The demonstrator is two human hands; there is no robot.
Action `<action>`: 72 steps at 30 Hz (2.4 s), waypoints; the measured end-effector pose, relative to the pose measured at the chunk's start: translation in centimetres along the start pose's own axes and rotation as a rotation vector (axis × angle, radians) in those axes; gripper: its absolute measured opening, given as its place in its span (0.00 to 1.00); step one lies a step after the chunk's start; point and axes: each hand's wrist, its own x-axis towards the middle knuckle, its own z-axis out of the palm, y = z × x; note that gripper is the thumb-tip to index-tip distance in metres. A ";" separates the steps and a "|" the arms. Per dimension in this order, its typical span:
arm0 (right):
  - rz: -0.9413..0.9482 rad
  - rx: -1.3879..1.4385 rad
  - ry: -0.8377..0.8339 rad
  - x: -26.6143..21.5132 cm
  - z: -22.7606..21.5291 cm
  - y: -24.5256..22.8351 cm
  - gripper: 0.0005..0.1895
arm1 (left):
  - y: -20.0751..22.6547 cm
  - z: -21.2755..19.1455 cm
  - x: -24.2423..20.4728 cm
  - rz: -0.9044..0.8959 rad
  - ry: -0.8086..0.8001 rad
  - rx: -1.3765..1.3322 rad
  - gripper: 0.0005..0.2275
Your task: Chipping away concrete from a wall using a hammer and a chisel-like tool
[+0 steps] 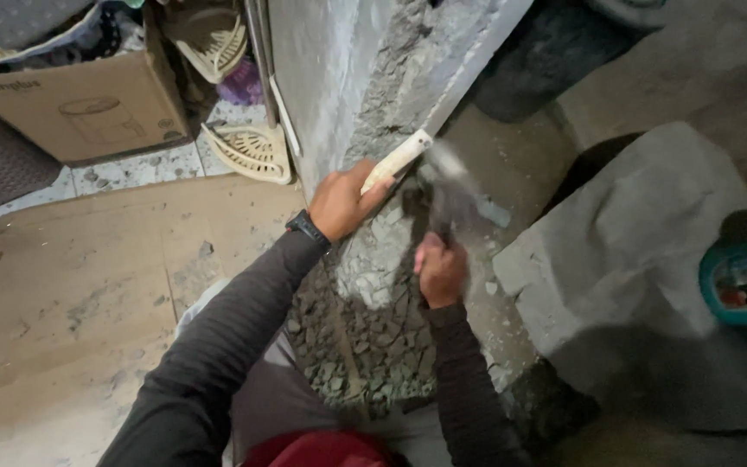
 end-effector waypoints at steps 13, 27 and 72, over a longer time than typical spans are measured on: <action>0.428 -0.372 0.543 3.0 4.1 -5.9 0.25 | 0.6 -0.2 -0.1 -0.044 0.020 0.018 0.16; -0.065 -0.218 0.593 0.4 4.7 -3.1 0.29 | 1.7 0.7 -0.3 -0.111 0.021 0.117 0.17; -0.352 0.437 0.162 -2.1 -0.9 3.9 0.35 | 0.0 0.0 0.5 -0.110 0.040 0.053 0.15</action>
